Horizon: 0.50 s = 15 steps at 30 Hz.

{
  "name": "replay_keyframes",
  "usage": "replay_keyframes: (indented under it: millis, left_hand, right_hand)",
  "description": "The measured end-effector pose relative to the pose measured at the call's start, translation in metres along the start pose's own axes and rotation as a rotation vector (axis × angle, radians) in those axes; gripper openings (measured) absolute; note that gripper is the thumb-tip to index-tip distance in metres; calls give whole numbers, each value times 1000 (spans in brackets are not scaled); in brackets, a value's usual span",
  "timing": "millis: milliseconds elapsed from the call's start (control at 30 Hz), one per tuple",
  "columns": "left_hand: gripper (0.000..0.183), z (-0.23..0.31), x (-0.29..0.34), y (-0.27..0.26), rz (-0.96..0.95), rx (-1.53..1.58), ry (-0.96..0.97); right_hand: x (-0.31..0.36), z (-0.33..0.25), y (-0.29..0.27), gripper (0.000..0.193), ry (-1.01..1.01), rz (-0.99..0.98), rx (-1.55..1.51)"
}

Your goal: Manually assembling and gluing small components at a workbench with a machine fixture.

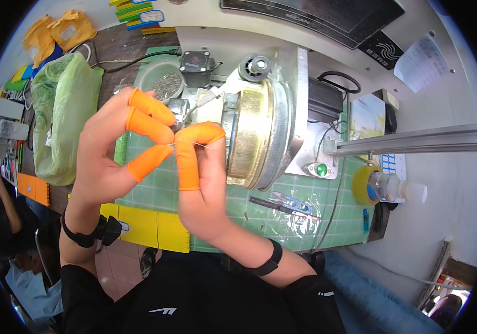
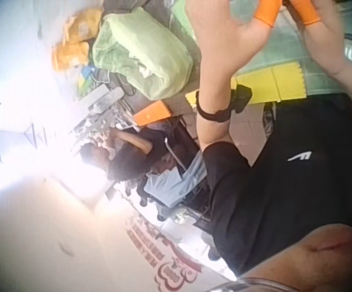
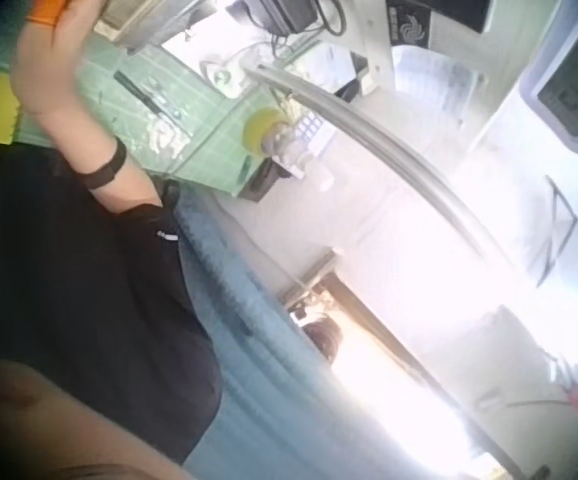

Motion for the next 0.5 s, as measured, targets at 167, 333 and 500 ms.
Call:
replay_keyframes:
  millis: [167, 333, 500]
  left_hand:
    - [18, 5, -1, 3, -58, -181, 3]
    - [15, 6, 0, 13, -72, -186, 190]
    - [12, -12, 3, 15, -38, 29, 173]
  right_hand:
    - [-1, 0, -4, 13, -45, -23, 29]
    - [6, -12, -2, 10, -14, -3, 42]
    - [21, -22, -6, 23, 330, -70, -89]
Point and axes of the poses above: each hand's wrist, its own x-axis away from the middle knuckle, its own y-axis out of the palm, z = x × y, the point moved 2 cm from there along -x, towards the middle knuckle, and after that the axes turned 6 degrees about x, right-handed, at the moved point
